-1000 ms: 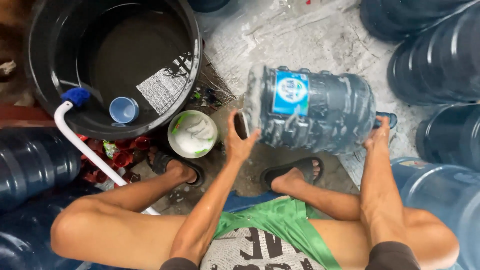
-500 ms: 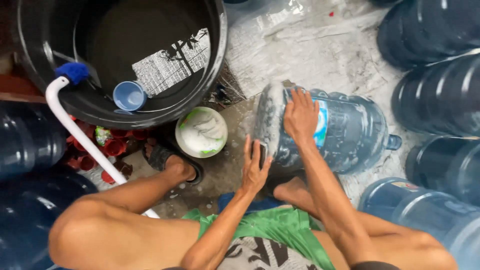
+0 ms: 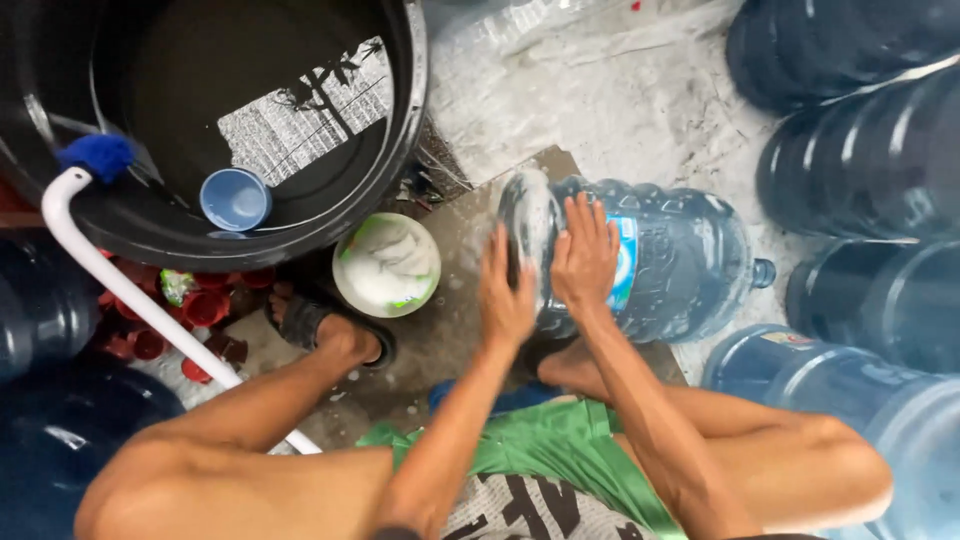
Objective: The person sits on the floor and scrubs the exterior of a large blue water jug with a soapy sponge. They rotate the jug to clean different sides, repeatedly dipping the sponge into a small bucket of soapy water to maintain suds.
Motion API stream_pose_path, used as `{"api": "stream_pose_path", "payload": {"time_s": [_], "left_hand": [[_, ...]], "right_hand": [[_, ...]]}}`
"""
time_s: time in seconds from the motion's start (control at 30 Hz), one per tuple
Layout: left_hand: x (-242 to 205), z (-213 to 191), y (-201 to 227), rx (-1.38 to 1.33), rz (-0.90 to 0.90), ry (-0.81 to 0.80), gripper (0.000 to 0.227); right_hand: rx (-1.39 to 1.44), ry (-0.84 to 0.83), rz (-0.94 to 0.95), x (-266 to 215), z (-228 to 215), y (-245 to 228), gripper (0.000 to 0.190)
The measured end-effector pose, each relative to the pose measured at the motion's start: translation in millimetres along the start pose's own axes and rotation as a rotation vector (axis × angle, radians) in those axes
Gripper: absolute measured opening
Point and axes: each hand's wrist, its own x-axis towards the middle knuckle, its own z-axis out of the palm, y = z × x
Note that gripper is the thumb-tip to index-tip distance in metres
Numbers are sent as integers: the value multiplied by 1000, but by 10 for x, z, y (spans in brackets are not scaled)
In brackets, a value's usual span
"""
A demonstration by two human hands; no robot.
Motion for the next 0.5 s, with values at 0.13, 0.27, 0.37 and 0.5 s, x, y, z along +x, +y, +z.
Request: {"api": "stream_pose_path", "payload": {"time_s": [0.13,0.27,0.37,0.5], "left_hand": [[845,339,-260,147,20,-119,64],[900,258,-315,136,-173,-166,69],[907,259,-319,119,-246,-176,69],[1334,487,-375,358,-232,-301,68]], "right_hand": [[0,-6,-19,-129,-27,45,44],[76,-157,8,23,-425,179,46],[3,-163,34,-194,-477,440,53],[-16,28,42,-231,-293,506,55]]}}
